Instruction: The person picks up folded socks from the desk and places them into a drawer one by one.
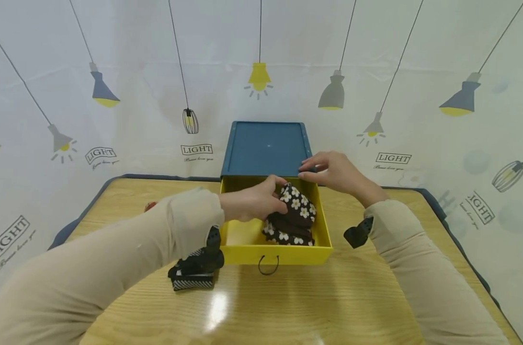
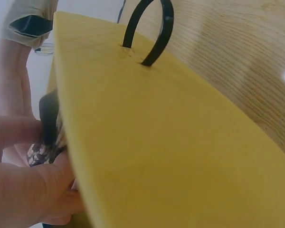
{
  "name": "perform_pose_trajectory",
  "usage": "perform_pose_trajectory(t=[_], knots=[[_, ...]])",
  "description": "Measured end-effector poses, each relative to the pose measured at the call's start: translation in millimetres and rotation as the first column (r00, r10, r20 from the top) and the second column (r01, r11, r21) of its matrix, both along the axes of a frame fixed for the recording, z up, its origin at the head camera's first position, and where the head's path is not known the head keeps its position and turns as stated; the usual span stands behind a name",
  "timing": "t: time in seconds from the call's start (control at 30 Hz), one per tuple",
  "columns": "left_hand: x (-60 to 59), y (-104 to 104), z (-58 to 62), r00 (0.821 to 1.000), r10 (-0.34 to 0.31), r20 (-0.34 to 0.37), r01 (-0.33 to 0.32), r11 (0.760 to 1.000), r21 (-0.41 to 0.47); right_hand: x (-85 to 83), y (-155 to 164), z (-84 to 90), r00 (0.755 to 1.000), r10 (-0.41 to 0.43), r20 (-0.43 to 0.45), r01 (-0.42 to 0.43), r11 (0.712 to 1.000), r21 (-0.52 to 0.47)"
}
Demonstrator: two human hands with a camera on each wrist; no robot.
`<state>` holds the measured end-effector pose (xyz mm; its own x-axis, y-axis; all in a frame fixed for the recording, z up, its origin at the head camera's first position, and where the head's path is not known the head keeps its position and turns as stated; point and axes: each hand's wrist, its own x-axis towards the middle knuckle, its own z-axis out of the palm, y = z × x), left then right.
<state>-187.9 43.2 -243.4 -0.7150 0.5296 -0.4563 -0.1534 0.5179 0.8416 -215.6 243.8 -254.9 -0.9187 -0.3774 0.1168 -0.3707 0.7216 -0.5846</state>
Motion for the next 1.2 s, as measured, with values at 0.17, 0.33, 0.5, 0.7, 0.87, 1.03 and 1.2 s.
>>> perform_pose_trajectory(t=[0.17,0.33,0.5,0.7,0.87,1.03,1.2], knots=[[0.1,2.3,0.6,1.000,-0.003,0.010,0.003,1.000,-0.009,0.2,0.0,0.2,1.000,-0.011,0.010,0.011,1.000,0.004],[2.8,-2.4,6.3,0.999,-0.039,0.002,0.039,0.999,-0.030,-0.3,0.0,0.7,1.000,-0.009,0.012,0.009,1.000,0.008],[8.8,-8.1,10.1,0.998,-0.055,-0.019,0.053,0.995,-0.086,0.4,0.3,1.2,1.000,-0.014,0.017,0.014,1.000,0.006],[12.8,-23.1,10.7,0.991,-0.093,-0.091,0.085,0.992,-0.092,1.0,-0.4,0.8,1.000,-0.016,0.022,0.016,1.000,0.000],[15.9,-41.2,12.9,0.974,-0.077,-0.215,0.068,0.996,-0.048,0.6,-1.9,0.0,1.000,-0.003,0.010,0.003,1.000,-0.005],[19.5,-61.8,17.1,0.925,-0.035,-0.379,0.061,0.997,0.055,0.2,-1.6,-0.1,1.000,0.010,0.003,-0.010,1.000,0.000],[16.2,-86.3,18.7,0.845,0.024,-0.534,0.057,0.989,0.134,0.2,1.3,-0.8,1.000,0.013,-0.005,-0.013,1.000,0.008]])
